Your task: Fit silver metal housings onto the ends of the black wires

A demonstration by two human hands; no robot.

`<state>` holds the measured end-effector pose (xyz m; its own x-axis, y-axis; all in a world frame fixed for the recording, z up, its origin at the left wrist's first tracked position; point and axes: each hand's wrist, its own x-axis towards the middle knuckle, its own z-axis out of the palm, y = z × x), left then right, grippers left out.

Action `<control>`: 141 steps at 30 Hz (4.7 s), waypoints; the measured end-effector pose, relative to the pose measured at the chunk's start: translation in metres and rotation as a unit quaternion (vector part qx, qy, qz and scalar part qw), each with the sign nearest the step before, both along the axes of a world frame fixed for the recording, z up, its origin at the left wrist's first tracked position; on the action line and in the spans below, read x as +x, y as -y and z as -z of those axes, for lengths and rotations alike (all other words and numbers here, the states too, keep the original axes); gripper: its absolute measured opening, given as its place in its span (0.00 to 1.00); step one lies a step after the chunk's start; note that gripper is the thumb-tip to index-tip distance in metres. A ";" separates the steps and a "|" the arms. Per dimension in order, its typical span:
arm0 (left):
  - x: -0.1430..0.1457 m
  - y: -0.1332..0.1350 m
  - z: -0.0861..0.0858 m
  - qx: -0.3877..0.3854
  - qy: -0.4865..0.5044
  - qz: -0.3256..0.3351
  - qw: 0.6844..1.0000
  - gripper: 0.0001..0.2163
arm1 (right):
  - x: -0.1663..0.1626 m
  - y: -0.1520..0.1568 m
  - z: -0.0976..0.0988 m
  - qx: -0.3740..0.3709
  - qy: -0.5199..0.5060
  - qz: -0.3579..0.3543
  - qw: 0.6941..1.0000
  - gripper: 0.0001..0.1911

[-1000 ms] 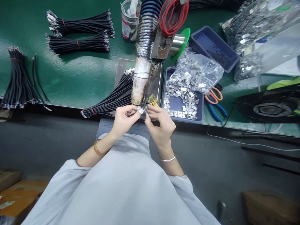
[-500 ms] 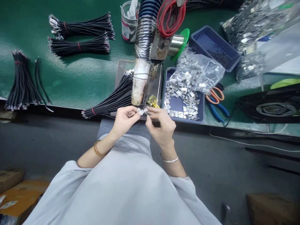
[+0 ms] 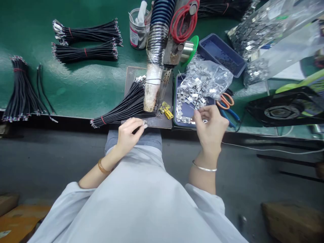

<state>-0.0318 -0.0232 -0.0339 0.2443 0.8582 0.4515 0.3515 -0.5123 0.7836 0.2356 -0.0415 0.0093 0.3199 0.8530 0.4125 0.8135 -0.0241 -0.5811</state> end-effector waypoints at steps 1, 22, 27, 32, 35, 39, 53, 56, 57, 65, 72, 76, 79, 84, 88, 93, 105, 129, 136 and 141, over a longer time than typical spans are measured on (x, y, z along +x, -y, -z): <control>0.001 -0.006 0.001 0.048 -0.035 -0.018 0.998 0.09 | 0.006 -0.012 0.006 -0.010 0.016 -0.001 1.000 0.07; 0.016 -0.006 -0.016 -0.134 0.077 0.119 0.981 0.06 | -0.019 -0.017 0.007 0.049 -0.095 -0.038 0.994 0.09; 0.018 -0.012 -0.027 -0.347 0.196 0.111 0.910 0.10 | -0.079 0.020 0.009 0.087 -0.229 -0.111 0.963 0.06; 0.021 -0.013 -0.030 -0.348 0.198 0.103 0.911 0.11 | -0.097 0.020 0.021 0.062 -0.250 -0.140 0.956 0.05; 0.021 -0.011 -0.030 -0.321 0.166 0.098 0.927 0.10 | -0.097 0.017 0.025 0.044 -0.270 -0.154 0.949 0.03; 0.022 -0.012 -0.029 -0.302 0.148 0.103 0.936 0.08 | -0.098 0.020 0.026 0.103 -0.170 -0.159 0.967 0.05; 0.021 -0.012 -0.030 -0.313 0.155 0.101 0.931 0.11 | -0.097 0.019 0.026 0.046 -0.270 -0.147 0.951 0.04; 0.022 -0.010 -0.028 -0.300 0.151 0.083 0.938 0.11 | -0.101 0.021 0.025 0.058 -0.260 -0.134 0.954 0.04; 0.023 -0.009 -0.028 -0.294 0.147 0.079 0.941 0.10 | -0.101 0.021 0.025 0.059 -0.267 -0.134 0.953 0.04; 0.021 -0.007 -0.024 -0.218 0.113 0.090 0.965 0.10 | -0.098 0.021 0.031 0.054 -0.312 -0.148 0.937 0.04; 0.021 -0.006 -0.017 -0.010 -0.030 0.110 0.993 0.09 | -0.090 0.030 0.020 0.078 -0.101 -0.169 0.977 0.08; 0.018 -0.006 -0.015 0.005 -0.035 0.132 0.991 0.10 | -0.092 0.028 0.026 0.047 -0.210 -0.151 0.965 0.07; 0.014 -0.008 -0.020 -0.135 0.035 0.156 0.978 0.09 | -0.098 0.023 0.035 0.028 -0.355 -0.147 0.923 0.04; 0.013 -0.015 -0.030 -0.353 0.178 0.178 0.901 0.14 | -0.105 0.022 0.041 0.068 -0.379 -0.113 0.916 0.03; 0.018 -0.019 -0.032 -0.410 0.225 0.138 0.873 0.14 | -0.100 0.030 0.032 0.189 -0.234 -0.100 0.949 0.07; 0.024 -0.021 -0.027 -0.417 0.274 0.093 0.862 0.12 | -0.096 0.033 0.027 0.193 -0.092 -0.177 0.961 0.07; 0.025 -0.023 -0.031 -0.403 0.279 0.088 0.867 0.10 | -0.094 0.021 0.028 0.177 -0.104 -0.170 0.964 0.07; 0.038 -0.019 -0.032 -0.330 0.266 -0.016 0.905 0.07 | -0.093 0.012 0.021 0.159 -0.089 -0.193 0.964 0.06; 0.039 -0.016 -0.035 -0.324 0.234 -0.029 0.916 0.07 | -0.091 0.010 0.018 0.153 -0.075 -0.180 0.969 0.08; 0.041 -0.014 -0.036 -0.297 0.231 -0.041 0.926 0.07 | -0.092 0.009 0.016 0.156 -0.050 -0.179 0.970 0.08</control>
<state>0.0091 -0.0093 0.0023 0.0667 0.9956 -0.0660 -0.0728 0.0708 0.9948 0.1435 -0.0505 -0.0067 0.0783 0.7550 0.6510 0.6767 0.4393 -0.5909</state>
